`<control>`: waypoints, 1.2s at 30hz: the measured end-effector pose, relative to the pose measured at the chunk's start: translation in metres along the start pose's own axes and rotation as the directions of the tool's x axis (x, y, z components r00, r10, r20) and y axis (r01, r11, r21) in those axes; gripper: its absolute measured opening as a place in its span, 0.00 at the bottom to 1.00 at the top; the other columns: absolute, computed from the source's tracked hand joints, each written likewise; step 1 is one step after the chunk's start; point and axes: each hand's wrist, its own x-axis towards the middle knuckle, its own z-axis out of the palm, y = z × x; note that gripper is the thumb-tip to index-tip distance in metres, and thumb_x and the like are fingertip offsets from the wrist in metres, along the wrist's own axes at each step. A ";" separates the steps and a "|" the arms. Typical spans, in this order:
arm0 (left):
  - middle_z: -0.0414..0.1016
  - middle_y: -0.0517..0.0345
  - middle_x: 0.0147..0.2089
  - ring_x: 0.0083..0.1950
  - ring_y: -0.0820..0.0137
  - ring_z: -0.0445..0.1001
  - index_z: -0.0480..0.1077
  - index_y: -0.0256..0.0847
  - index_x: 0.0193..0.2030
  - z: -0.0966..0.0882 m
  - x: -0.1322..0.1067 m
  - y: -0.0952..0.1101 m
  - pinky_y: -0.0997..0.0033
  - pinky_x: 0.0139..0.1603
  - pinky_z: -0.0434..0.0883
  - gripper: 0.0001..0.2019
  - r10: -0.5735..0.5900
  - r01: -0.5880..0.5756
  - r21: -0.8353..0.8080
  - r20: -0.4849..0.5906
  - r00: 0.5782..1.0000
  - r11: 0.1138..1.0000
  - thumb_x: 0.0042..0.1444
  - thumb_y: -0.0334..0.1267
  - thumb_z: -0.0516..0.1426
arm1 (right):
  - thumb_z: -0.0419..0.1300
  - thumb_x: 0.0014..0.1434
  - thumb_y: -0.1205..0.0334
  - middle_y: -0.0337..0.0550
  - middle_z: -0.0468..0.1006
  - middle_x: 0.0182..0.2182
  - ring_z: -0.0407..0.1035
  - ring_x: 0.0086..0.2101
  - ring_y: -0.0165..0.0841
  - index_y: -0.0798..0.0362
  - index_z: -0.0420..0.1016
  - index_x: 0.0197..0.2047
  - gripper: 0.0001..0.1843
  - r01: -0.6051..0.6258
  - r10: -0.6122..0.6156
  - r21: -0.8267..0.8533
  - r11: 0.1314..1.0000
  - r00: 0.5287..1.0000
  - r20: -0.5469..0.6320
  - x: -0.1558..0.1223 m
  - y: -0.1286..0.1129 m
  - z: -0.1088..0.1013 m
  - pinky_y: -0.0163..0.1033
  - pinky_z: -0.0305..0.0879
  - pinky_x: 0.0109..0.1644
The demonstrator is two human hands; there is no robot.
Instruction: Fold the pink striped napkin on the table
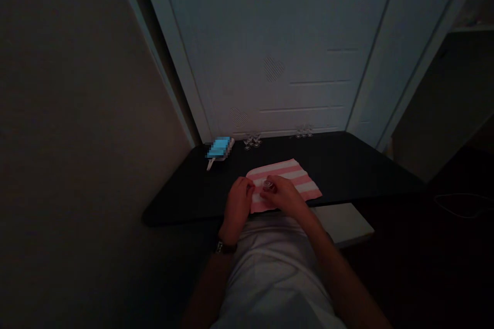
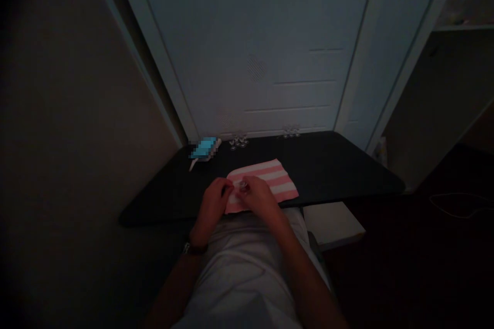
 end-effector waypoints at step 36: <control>0.70 0.56 0.37 0.39 0.69 0.69 0.68 0.40 0.36 -0.001 -0.001 0.004 0.68 0.42 0.65 0.06 -0.017 0.017 -0.014 -0.027 0.999 1.000 0.56 0.33 0.50 | 0.58 0.48 0.51 0.43 0.75 0.29 0.68 0.30 0.33 0.54 0.72 0.32 0.15 -0.316 0.323 0.082 0.945 0.872 -0.367 -0.031 0.066 -0.075 0.36 0.61 0.35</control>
